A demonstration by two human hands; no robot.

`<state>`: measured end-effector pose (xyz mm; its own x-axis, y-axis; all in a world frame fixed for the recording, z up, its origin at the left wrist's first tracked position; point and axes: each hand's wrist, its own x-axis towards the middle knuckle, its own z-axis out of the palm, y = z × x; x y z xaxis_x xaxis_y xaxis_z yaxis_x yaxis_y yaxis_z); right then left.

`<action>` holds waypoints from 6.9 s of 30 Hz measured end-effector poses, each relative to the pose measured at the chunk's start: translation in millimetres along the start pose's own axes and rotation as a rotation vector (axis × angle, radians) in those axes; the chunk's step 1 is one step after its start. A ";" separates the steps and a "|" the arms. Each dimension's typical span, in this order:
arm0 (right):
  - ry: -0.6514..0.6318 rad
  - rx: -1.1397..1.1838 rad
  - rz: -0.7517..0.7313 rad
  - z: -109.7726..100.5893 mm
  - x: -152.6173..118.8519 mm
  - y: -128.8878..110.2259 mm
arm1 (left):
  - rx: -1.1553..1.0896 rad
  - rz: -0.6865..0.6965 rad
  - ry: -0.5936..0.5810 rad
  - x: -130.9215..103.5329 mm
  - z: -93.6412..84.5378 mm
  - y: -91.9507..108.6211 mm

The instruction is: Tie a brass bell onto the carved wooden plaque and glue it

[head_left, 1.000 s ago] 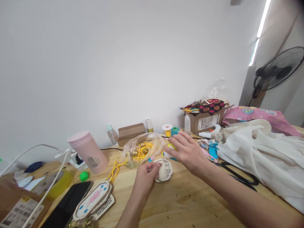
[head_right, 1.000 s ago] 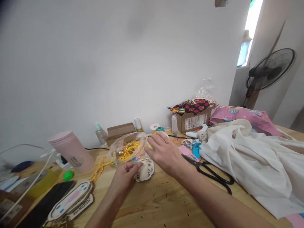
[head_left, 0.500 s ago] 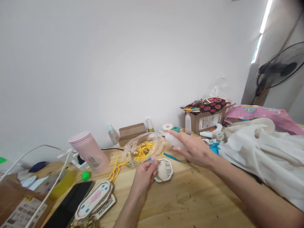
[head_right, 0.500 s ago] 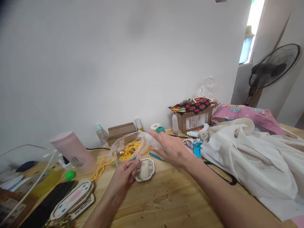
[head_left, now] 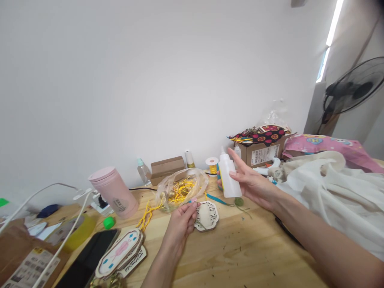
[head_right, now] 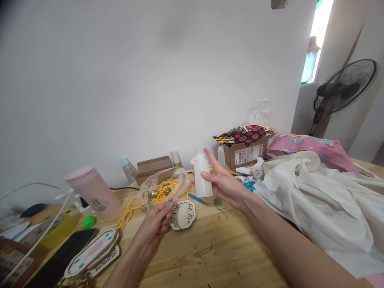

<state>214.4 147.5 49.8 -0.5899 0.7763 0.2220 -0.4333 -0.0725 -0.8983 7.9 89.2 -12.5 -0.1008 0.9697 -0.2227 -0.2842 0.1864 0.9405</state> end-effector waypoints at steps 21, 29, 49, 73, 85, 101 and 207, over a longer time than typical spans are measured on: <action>0.145 -0.301 -0.267 -9.3 10.1 9.2 | -0.074 0.049 0.039 0.9 -4.2 1.5; 0.382 -0.582 -0.457 -17.6 15.4 13.7 | -0.006 0.117 0.109 1.6 -3.6 3.9; 0.600 -1.009 -0.471 -71.5 33.6 58.7 | -0.016 0.143 0.119 -4.7 -5.4 8.1; 0.396 -0.744 -0.499 -0.7 15.3 41.3 | -0.036 0.155 0.117 -9.1 3.1 9.3; -0.171 -0.217 0.074 42.8 0.7 85.1 | 0.434 0.398 0.186 -14.4 21.0 8.8; -0.030 -0.323 0.123 34.2 4.1 88.2 | -0.061 0.039 -0.013 -14.7 18.3 8.6; 0.510 -1.431 -0.039 -40.1 37.7 50.5 | -0.310 -0.085 -0.179 -2.1 0.8 1.0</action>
<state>197.6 198.2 -2.4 -0.1726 0.9120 0.3722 0.7398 0.3695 -0.5624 8.6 87.5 -10.9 0.0960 0.9702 -0.2226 -0.5630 0.2374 0.7916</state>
